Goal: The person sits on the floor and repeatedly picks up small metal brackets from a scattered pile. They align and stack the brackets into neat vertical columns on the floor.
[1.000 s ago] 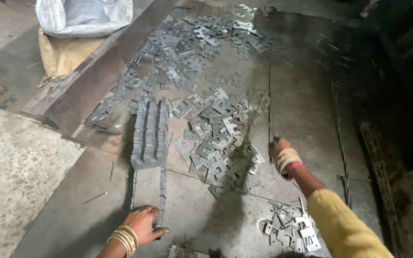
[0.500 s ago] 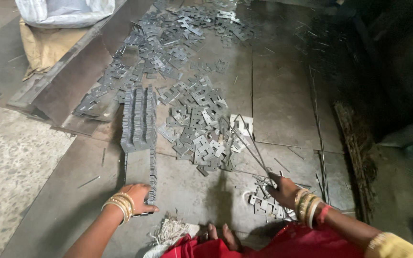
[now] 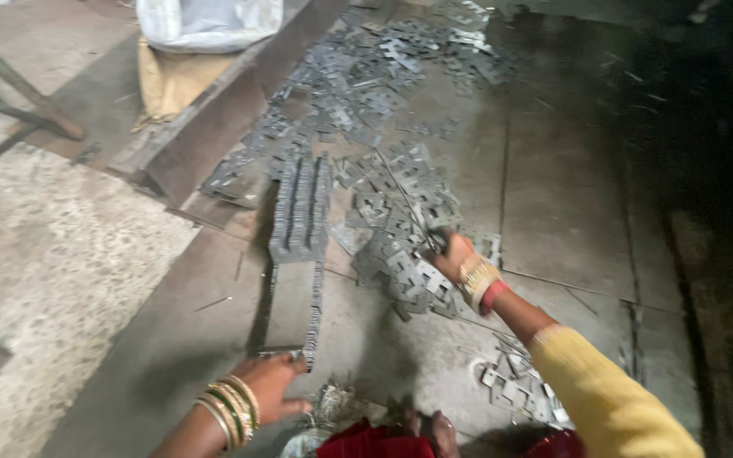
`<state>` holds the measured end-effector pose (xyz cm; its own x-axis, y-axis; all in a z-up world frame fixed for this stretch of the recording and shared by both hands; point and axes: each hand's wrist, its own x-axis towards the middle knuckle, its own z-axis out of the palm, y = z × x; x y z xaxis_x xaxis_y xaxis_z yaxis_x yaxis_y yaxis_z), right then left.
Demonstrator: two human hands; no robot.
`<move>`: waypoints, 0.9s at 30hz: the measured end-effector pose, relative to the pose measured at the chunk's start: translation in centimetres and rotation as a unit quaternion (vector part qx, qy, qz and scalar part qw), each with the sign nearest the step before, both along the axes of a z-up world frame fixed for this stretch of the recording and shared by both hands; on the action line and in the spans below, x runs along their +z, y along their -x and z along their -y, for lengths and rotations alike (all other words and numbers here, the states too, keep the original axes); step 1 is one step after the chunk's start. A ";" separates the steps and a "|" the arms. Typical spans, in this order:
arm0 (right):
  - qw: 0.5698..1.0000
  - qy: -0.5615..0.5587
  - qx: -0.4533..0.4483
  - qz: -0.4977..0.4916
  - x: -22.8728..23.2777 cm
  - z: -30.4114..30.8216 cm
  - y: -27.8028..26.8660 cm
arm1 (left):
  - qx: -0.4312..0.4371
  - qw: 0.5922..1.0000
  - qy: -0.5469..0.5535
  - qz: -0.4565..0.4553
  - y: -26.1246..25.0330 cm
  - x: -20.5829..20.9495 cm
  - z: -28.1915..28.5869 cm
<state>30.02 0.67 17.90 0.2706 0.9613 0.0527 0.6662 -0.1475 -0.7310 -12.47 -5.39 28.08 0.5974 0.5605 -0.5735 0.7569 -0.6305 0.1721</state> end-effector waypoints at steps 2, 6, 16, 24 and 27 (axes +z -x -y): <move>1.000 0.027 -0.014 0.003 -0.5 -5.7 1.5 | -0.023 0.999 -0.003 -0.040 0.1 -1.2 0.7; 0.992 0.084 0.003 0.093 -2.4 -11.6 3.0 | -0.039 0.999 -0.002 0.019 0.3 -3.8 0.8; 0.981 0.123 0.023 0.149 -5.4 11.8 -4.2 | -0.052 0.997 0.058 0.015 -0.8 -4.8 1.5; 0.949 0.279 0.019 0.145 1.2 23.1 -1.2 | -0.068 0.996 0.052 0.031 -2.4 -2.3 4.2; 0.963 0.239 0.040 0.119 4.1 24.9 -0.7 | -0.057 0.997 0.040 0.011 -2.5 -1.5 4.8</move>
